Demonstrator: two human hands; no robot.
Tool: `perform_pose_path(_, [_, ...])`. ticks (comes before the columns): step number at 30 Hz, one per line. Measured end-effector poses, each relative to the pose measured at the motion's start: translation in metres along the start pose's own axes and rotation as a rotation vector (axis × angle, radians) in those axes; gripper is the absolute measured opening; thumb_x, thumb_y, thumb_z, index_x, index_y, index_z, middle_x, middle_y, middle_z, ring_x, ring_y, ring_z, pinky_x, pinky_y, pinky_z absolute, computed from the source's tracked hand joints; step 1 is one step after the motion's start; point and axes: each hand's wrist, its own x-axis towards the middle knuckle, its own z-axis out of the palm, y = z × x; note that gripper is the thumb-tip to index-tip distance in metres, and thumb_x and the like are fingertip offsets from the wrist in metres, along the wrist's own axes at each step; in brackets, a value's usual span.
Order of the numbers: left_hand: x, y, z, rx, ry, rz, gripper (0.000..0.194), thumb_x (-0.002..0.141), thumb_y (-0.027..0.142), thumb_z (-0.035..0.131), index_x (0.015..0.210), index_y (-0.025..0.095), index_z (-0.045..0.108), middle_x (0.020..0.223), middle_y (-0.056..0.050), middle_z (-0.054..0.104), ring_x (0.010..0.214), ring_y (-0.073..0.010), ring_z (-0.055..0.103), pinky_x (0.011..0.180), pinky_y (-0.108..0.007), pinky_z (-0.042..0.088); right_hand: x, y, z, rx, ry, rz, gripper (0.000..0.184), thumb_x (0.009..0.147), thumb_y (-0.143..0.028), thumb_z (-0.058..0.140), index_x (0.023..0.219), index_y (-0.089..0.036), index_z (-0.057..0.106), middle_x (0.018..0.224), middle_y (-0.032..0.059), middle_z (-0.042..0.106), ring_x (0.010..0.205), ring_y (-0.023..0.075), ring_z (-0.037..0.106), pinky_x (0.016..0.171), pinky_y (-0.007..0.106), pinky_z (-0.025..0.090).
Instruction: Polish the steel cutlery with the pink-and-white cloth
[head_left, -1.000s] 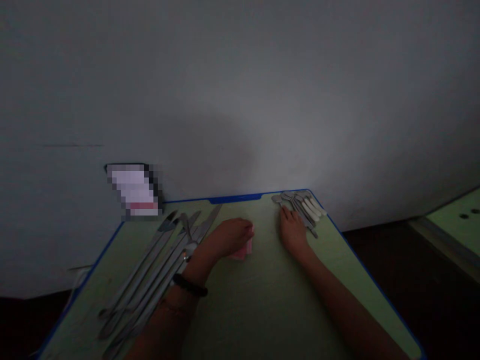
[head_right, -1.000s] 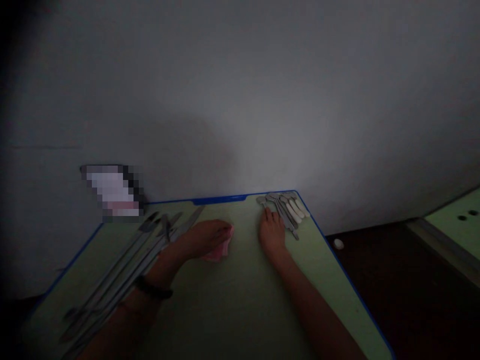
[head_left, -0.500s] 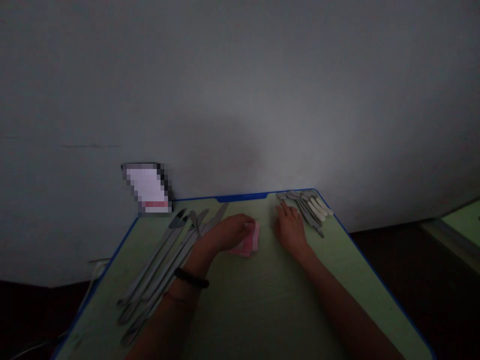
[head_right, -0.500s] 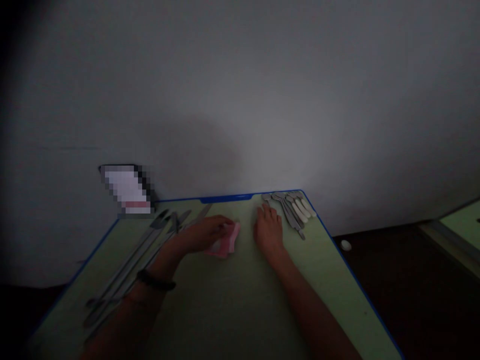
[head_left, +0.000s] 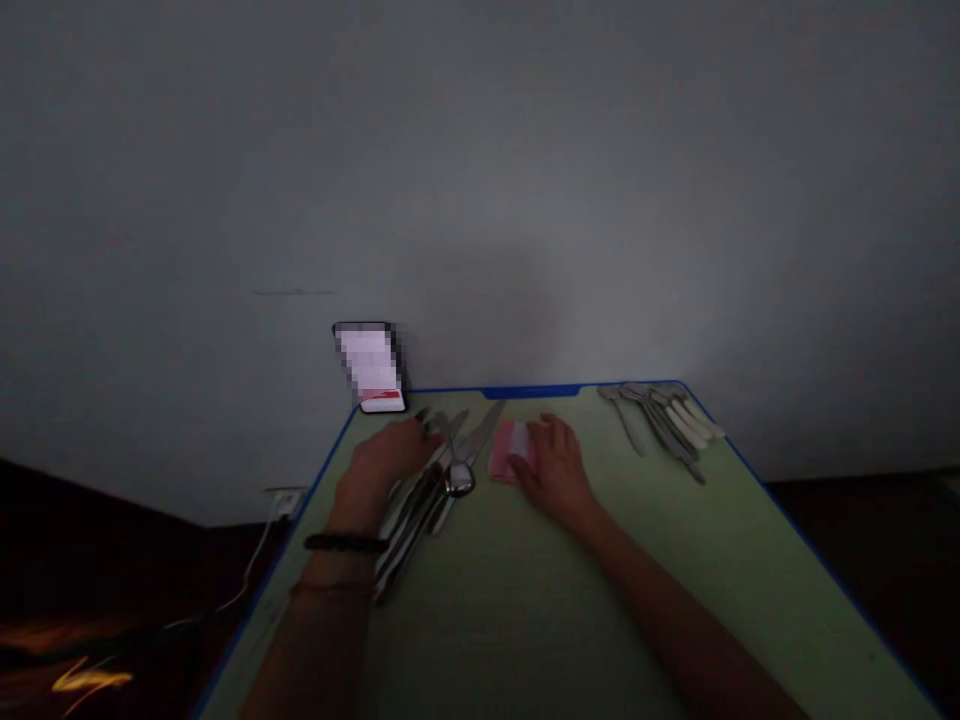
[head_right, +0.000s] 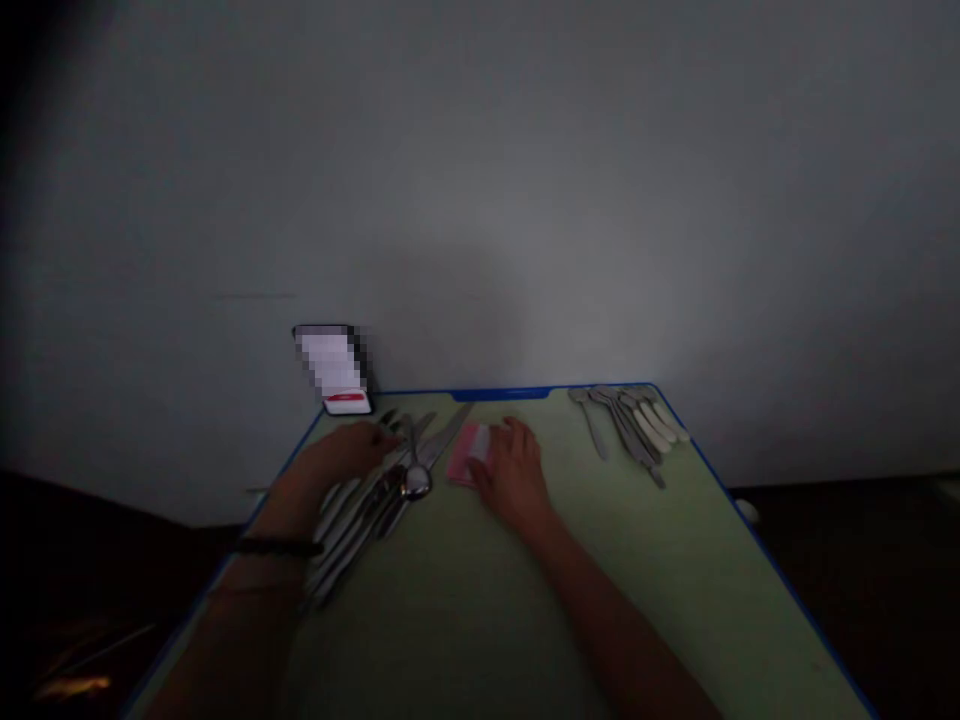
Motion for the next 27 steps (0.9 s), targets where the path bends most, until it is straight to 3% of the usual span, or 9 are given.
perform_pose_path(4, [-0.002, 0.012, 0.007, 0.044, -0.065, -0.023, 0.047, 0.078, 0.054, 0.045, 0.092, 0.016, 0.068, 0.1, -0.018, 0.068, 0.092, -0.0329, 0.064, 0.072, -0.04, 0.049, 0.009, 0.004, 0.006, -0.045, -0.005, 0.099, 0.047, 0.09, -0.033, 0.034, 0.132, -0.013, 0.039, 0.123, 0.0167, 0.05, 0.114, 0.0282, 0.04, 0.095, 0.046, 0.032])
perform_pose_path(6, [-0.005, 0.02, 0.011, 0.064, -0.074, -0.037, 0.049, 0.078, 0.055, 0.044, 0.098, 0.016, 0.067, 0.102, -0.019, 0.068, 0.095, -0.0337, 0.063, 0.074, -0.041, 0.049, 0.01, 0.004, 0.007, -0.068, -0.016, 0.145, 0.046, 0.087, -0.028, 0.038, 0.13, -0.012, 0.041, 0.116, 0.0164, 0.054, 0.109, 0.0285, 0.043, 0.092, 0.045, 0.033])
perform_pose_path(10, [-0.005, 0.03, 0.017, 0.084, -0.067, -0.068, 0.049, 0.081, 0.052, 0.041, 0.104, 0.015, 0.065, 0.104, -0.019, 0.067, 0.096, -0.0328, 0.063, 0.075, -0.041, 0.05, 0.011, 0.006, 0.006, -0.048, -0.041, 0.184, 0.039, 0.076, -0.029, 0.05, 0.111, -0.011, 0.053, 0.103, 0.0145, 0.058, 0.098, 0.0274, 0.047, 0.087, 0.04, 0.035])
perform_pose_path(16, [-0.003, 0.035, 0.017, 0.086, -0.039, -0.028, 0.035, 0.079, 0.036, 0.044, 0.096, 0.014, 0.066, 0.105, -0.02, 0.066, 0.094, -0.0331, 0.064, 0.072, -0.041, 0.049, 0.015, 0.011, 0.005, -0.007, -0.058, 0.172, 0.016, 0.076, -0.027, 0.046, 0.083, -0.016, 0.055, 0.084, 0.0098, 0.059, 0.083, 0.0227, 0.052, 0.078, 0.036, 0.037])
perform_pose_path(21, [-0.015, 0.043, -0.004, 0.037, 0.023, 0.117, 0.036, 0.084, 0.038, 0.039, 0.075, 0.013, 0.063, 0.086, -0.017, 0.069, 0.081, -0.0281, 0.065, 0.065, -0.034, 0.047, 0.018, 0.017, 0.006, 0.178, -0.01, 0.217, 0.014, 0.076, -0.027, 0.044, 0.083, -0.018, 0.053, 0.078, 0.0078, 0.06, 0.075, 0.021, 0.053, 0.07, 0.033, 0.039])
perform_pose_path(24, [-0.032, 0.052, -0.02, -0.05, 0.091, 0.266, 0.035, 0.089, 0.042, 0.034, 0.081, 0.017, 0.058, 0.078, -0.007, 0.068, 0.069, -0.0179, 0.063, 0.061, -0.027, 0.046, 0.02, 0.024, 0.003, 0.451, 0.1, 0.35, 0.02, 0.077, -0.027, 0.041, 0.091, -0.017, 0.051, 0.081, 0.0069, 0.06, 0.071, 0.0191, 0.054, 0.064, 0.031, 0.04])
perform_pose_path(27, [-0.047, 0.065, -0.024, -0.456, 0.05, 0.527, 0.03, 0.091, 0.043, 0.036, 0.086, 0.018, 0.051, 0.061, 0.0, 0.062, 0.049, -0.0114, 0.056, 0.048, -0.022, 0.043, 0.02, 0.036, 0.0, 0.706, 0.243, 0.482, 0.024, 0.077, -0.029, 0.041, 0.094, -0.017, 0.052, 0.085, 0.0065, 0.061, 0.073, 0.019, 0.055, 0.064, 0.031, 0.042])
